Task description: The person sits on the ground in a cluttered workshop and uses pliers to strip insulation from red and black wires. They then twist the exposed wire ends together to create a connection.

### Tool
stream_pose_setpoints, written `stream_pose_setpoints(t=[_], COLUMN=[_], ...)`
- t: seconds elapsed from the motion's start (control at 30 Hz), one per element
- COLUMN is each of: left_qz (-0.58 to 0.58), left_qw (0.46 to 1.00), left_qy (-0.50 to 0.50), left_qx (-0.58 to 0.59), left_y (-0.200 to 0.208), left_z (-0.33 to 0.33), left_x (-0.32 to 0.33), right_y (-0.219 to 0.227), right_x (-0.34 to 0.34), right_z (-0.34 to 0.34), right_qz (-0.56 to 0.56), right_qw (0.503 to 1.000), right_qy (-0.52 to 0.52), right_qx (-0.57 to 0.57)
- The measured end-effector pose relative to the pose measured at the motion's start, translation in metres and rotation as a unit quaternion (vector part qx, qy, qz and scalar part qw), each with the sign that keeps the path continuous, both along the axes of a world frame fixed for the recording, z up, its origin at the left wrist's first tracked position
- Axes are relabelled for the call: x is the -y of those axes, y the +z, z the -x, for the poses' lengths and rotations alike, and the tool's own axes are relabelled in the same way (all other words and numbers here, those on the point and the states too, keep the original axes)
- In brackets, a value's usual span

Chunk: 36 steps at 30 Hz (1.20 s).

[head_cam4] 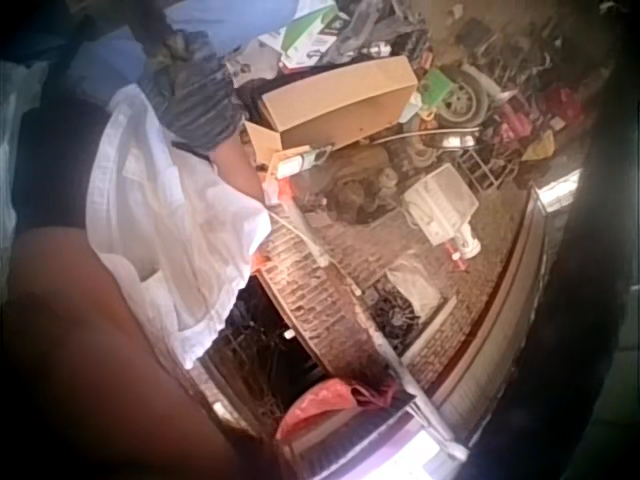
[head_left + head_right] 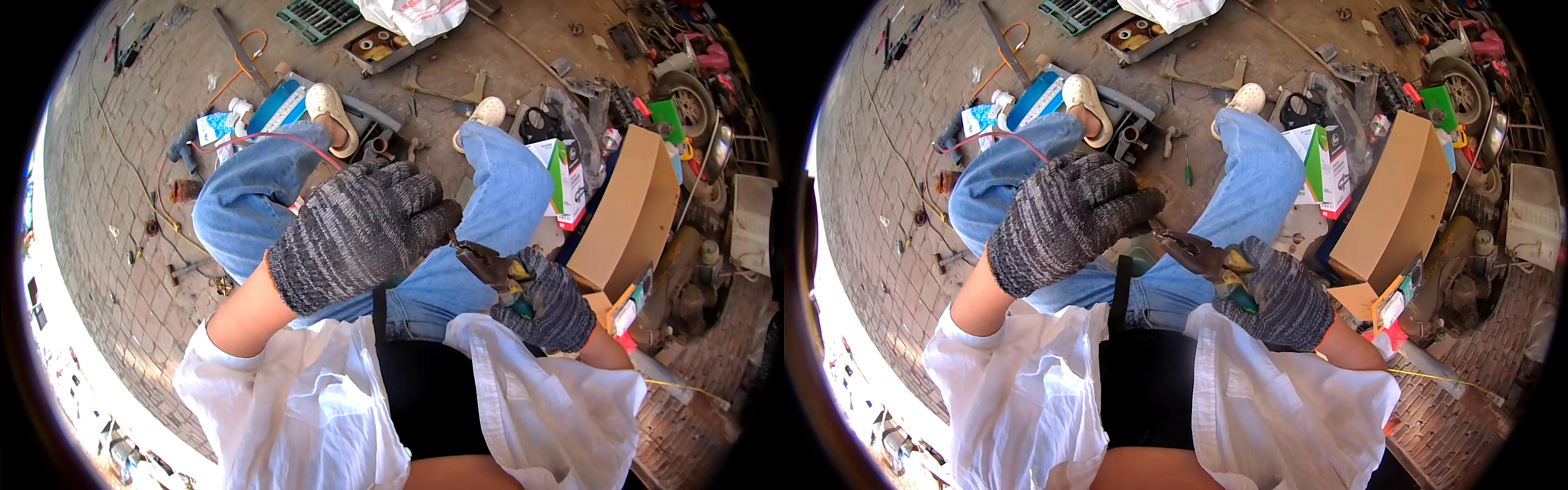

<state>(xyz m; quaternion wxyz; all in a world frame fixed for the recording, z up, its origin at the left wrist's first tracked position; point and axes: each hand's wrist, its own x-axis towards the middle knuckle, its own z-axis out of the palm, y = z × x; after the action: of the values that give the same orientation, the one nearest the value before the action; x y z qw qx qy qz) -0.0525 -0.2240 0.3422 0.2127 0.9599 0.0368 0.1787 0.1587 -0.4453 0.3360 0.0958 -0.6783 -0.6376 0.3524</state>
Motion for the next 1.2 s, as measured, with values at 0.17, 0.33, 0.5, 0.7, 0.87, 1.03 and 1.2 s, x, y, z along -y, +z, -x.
stream_pose_setpoints(t=[0.17,0.33,0.5,0.7,0.87,1.03,1.2], left_qz=[-0.021,-0.025,0.0,0.122,0.179,0.157,0.068], left_qw=[0.997,0.993,0.982,0.942,0.912,0.935,0.965], left_qy=[0.054,0.112,0.191,0.309,0.363,0.306,0.248], left_qx=[-0.043,0.007,0.009,0.04,0.067,0.081,0.044], left_y=[0.007,0.0,-0.006,-0.02,-0.029,-0.031,-0.022], left_z=[0.008,0.008,0.007,-0.003,-0.008,0.002,0.008], left_x=[0.009,0.019,0.035,0.062,0.076,0.068,0.053], right_y=[0.004,0.004,-0.004,-0.031,-0.036,-0.029,-0.022], right_x=[-0.008,-0.015,-0.022,-0.021,-0.023,-0.028,-0.029], right_z=[0.005,0.011,0.015,0.018,0.024,0.013,0.008], right_qz=[-0.122,-0.143,-0.193,-0.184,-0.193,-0.22,-0.233], right_qw=[0.973,0.968,0.955,0.962,0.955,0.96,0.952], right_qy=[0.05,-0.007,-0.042,-0.11,-0.101,-0.087,-0.037], right_qx=[0.189,0.209,0.223,0.171,0.202,0.148,0.196])
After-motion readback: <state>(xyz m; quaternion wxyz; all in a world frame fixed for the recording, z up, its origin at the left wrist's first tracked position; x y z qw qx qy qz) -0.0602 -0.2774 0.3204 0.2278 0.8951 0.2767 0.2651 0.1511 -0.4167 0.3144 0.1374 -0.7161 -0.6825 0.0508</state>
